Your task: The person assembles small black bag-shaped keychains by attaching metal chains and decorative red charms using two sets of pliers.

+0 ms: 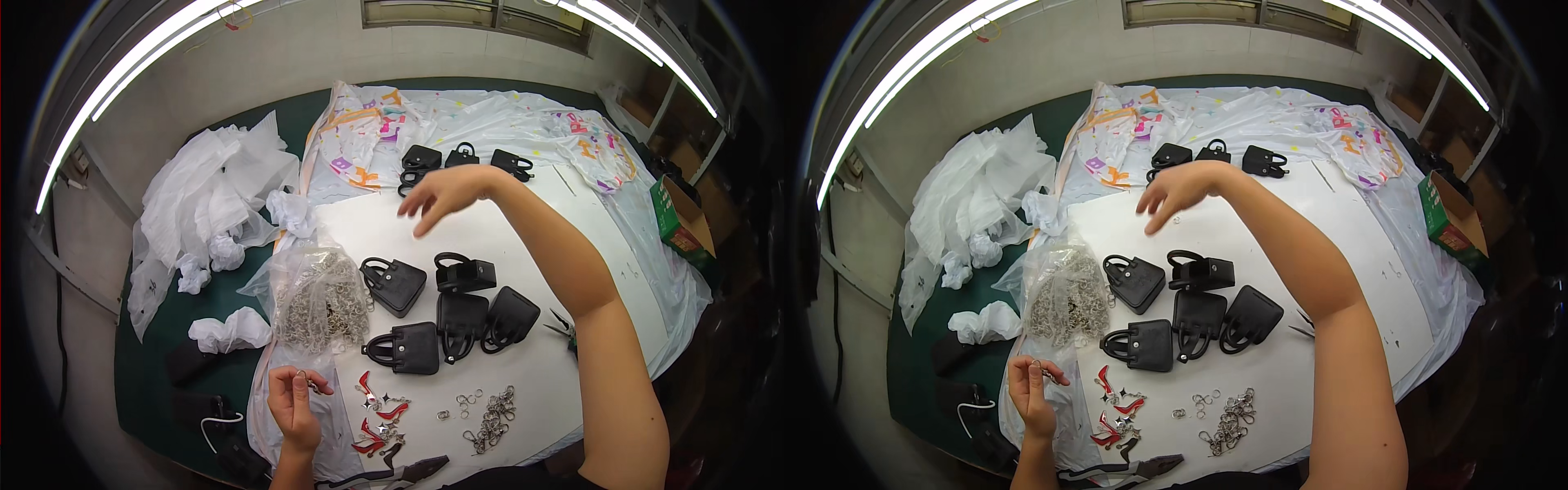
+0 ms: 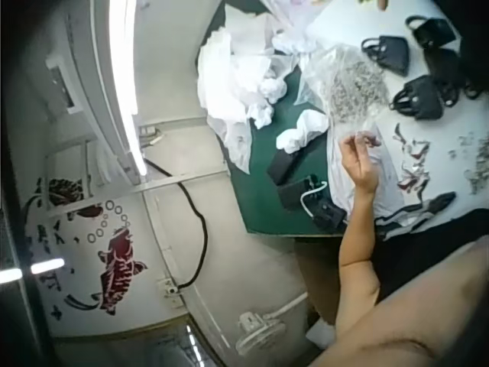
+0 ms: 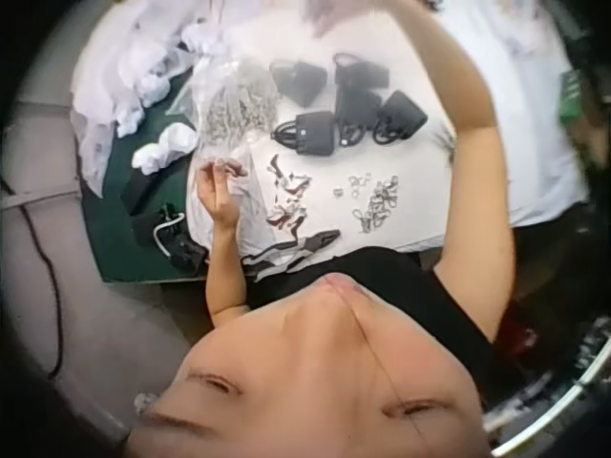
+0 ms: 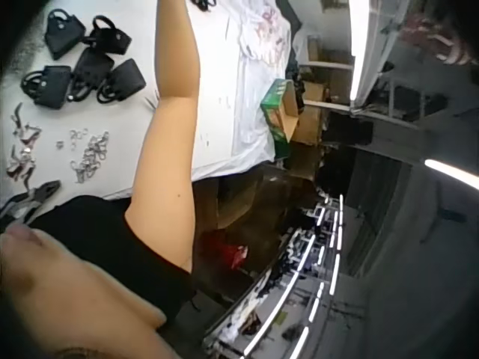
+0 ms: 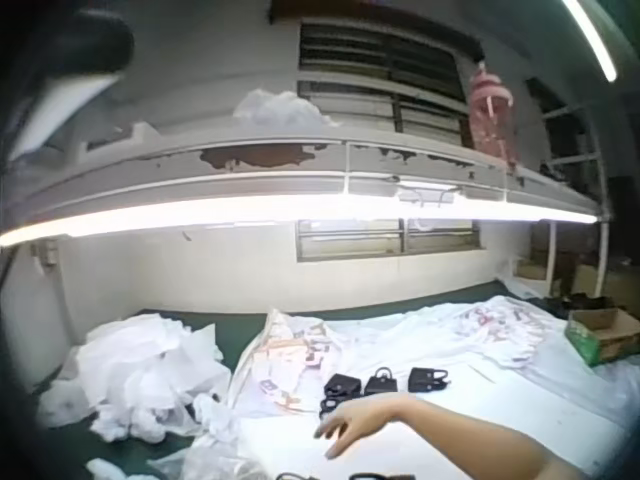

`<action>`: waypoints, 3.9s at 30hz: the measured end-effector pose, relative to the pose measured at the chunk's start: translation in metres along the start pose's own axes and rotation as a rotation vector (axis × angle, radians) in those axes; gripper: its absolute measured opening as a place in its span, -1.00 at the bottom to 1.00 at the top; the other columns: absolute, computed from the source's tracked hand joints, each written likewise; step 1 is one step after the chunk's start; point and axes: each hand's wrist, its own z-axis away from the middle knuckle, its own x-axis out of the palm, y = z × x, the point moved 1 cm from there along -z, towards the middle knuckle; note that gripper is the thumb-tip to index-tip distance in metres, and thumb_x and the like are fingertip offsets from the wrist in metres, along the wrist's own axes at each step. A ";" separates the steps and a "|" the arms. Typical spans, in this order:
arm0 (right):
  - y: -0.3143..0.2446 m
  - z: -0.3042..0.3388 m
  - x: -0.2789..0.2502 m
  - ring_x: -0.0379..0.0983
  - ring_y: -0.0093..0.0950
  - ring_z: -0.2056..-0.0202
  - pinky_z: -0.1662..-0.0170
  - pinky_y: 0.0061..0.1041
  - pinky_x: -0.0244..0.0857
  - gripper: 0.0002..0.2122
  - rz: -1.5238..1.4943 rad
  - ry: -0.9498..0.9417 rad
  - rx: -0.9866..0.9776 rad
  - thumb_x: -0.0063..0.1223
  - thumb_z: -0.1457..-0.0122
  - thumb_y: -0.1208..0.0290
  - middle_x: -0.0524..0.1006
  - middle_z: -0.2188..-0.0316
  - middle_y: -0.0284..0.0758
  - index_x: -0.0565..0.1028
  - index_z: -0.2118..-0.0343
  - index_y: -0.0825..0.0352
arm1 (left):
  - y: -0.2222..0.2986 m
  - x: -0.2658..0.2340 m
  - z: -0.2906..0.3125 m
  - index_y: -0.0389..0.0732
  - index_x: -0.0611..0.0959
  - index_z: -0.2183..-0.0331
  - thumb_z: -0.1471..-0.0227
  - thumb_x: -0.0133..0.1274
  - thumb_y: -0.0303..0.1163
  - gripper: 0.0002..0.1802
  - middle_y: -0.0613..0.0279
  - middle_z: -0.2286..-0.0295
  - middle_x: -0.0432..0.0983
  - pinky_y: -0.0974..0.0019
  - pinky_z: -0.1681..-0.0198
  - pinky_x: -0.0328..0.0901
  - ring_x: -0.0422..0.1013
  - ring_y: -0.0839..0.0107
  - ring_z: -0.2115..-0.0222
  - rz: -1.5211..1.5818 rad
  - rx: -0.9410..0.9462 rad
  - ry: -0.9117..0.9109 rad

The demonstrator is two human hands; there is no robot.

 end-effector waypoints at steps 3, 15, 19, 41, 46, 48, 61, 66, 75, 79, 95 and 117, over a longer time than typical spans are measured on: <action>0.064 -0.033 -0.030 0.27 -0.06 -0.18 -0.16 -0.24 0.27 -0.03 0.280 0.757 0.257 0.50 0.30 -0.03 0.34 -0.17 -0.02 0.32 -0.22 0.28 | -0.001 0.001 -0.001 -0.29 0.34 0.27 -0.33 -0.16 -0.38 -0.83 0.04 0.49 0.51 0.41 0.39 0.34 0.44 0.42 0.53 -0.003 -0.010 -0.001; 0.075 -0.089 -0.006 0.32 0.05 -0.11 -0.10 0.42 -0.06 -0.10 0.387 0.505 0.534 0.24 0.26 -0.10 0.29 -0.11 -0.05 0.22 -0.24 0.06 | -0.006 -0.003 0.003 -0.25 0.32 0.26 -0.33 -0.19 -0.33 -0.82 0.07 0.52 0.49 0.39 0.41 0.32 0.42 0.39 0.57 -0.121 -0.049 -0.024; 0.082 -0.096 -0.010 0.33 0.02 -0.11 -0.07 0.45 -0.05 -0.12 0.287 0.580 0.676 0.28 0.30 -0.01 0.30 -0.12 0.02 0.26 -0.21 0.09 | -0.006 0.000 0.002 -0.25 0.32 0.26 -0.33 -0.18 -0.34 -0.83 0.07 0.52 0.49 0.40 0.41 0.31 0.42 0.40 0.57 -0.104 -0.037 -0.027; 0.199 0.002 -0.057 0.54 -0.25 0.08 0.00 -0.37 0.39 -0.40 -0.162 0.992 0.458 0.33 0.14 0.25 0.58 0.08 -0.05 0.51 -0.06 0.29 | -0.013 0.002 -0.002 -0.27 0.36 0.28 -0.32 -0.12 -0.36 -0.83 0.10 0.53 0.51 0.42 0.43 0.30 0.43 0.45 0.56 -0.023 -0.021 -0.018; 0.149 -0.052 -0.055 0.34 -0.05 -0.14 -0.17 -0.29 0.24 0.15 -0.205 0.591 0.420 0.52 0.39 0.09 0.28 -0.22 0.09 0.10 -0.35 0.25 | -0.013 -0.008 0.003 -0.25 0.34 0.27 -0.32 -0.14 -0.35 -0.83 0.08 0.54 0.49 0.41 0.44 0.32 0.41 0.42 0.58 -0.100 -0.040 -0.008; 0.162 -0.059 -0.068 0.34 -0.07 -0.14 -0.16 -0.30 0.27 0.15 -0.079 0.529 0.462 0.52 0.42 0.08 0.32 -0.19 0.08 0.12 -0.34 0.25 | -0.015 -0.005 0.002 -0.25 0.33 0.27 -0.32 -0.16 -0.34 -0.83 0.08 0.55 0.48 0.41 0.44 0.32 0.41 0.40 0.59 -0.117 -0.042 -0.030; 0.146 -0.064 -0.046 0.45 -0.40 0.11 0.20 -0.42 0.34 -0.19 -0.512 0.881 0.393 0.47 0.38 0.29 0.52 0.15 -0.19 0.41 -0.09 0.29 | -0.004 -0.009 0.004 -0.28 0.35 0.27 -0.32 -0.15 -0.35 -0.82 0.03 0.50 0.51 0.37 0.37 0.36 0.44 0.40 0.53 -0.038 -0.064 -0.015; 0.269 0.051 -0.093 0.42 -0.60 0.65 0.65 -0.66 0.21 -0.68 -1.003 1.042 0.340 0.33 -0.04 0.10 0.51 0.59 -0.43 0.56 0.39 0.29 | -0.011 0.006 -0.017 -0.27 0.37 0.21 -0.35 -0.21 -0.37 -0.84 0.00 0.42 0.57 0.29 0.25 0.40 0.52 0.31 0.45 0.215 -0.191 -0.061; 0.271 0.043 -0.049 0.35 -0.48 0.13 0.08 -0.46 0.24 -0.34 -0.732 1.025 0.689 0.32 0.13 -0.19 0.46 0.08 -0.34 0.50 0.03 0.16 | -0.003 -0.018 -0.009 -0.18 0.39 0.20 -0.35 -0.23 -0.27 -0.80 -0.05 0.42 0.59 0.17 0.22 0.45 0.57 0.18 0.43 0.319 -0.314 0.005; 0.247 0.054 -0.055 0.43 -0.42 0.19 0.22 -0.63 0.26 -0.50 -0.811 0.761 0.505 0.32 -0.02 0.09 0.49 0.13 -0.30 0.51 0.02 0.24 | -0.006 -0.007 -0.018 -0.18 0.38 0.20 -0.35 -0.22 -0.27 -0.81 -0.04 0.43 0.59 0.17 0.23 0.45 0.57 0.17 0.43 0.335 -0.306 -0.004; 0.114 0.009 -0.058 0.52 -0.57 0.29 0.22 -0.62 0.37 -0.60 -0.622 0.132 0.527 0.40 0.01 0.24 0.60 0.27 -0.31 0.53 0.17 0.36 | 0.001 -0.012 -0.011 -0.20 0.39 0.26 -0.34 -0.20 -0.25 -0.78 0.07 0.51 0.53 0.24 0.31 0.42 0.50 0.28 0.51 0.272 -0.244 0.008; 0.132 0.708 0.206 0.17 -0.15 -0.29 -0.30 -0.29 0.10 -0.13 0.244 1.088 1.576 0.42 0.15 0.10 0.27 -0.26 -0.02 0.29 -0.24 0.40 | -0.033 -0.022 -0.011 -0.24 0.49 0.18 -0.35 -0.17 -0.27 -0.75 0.04 0.33 0.57 0.08 0.17 0.43 0.50 0.22 0.31 0.216 -0.143 -0.252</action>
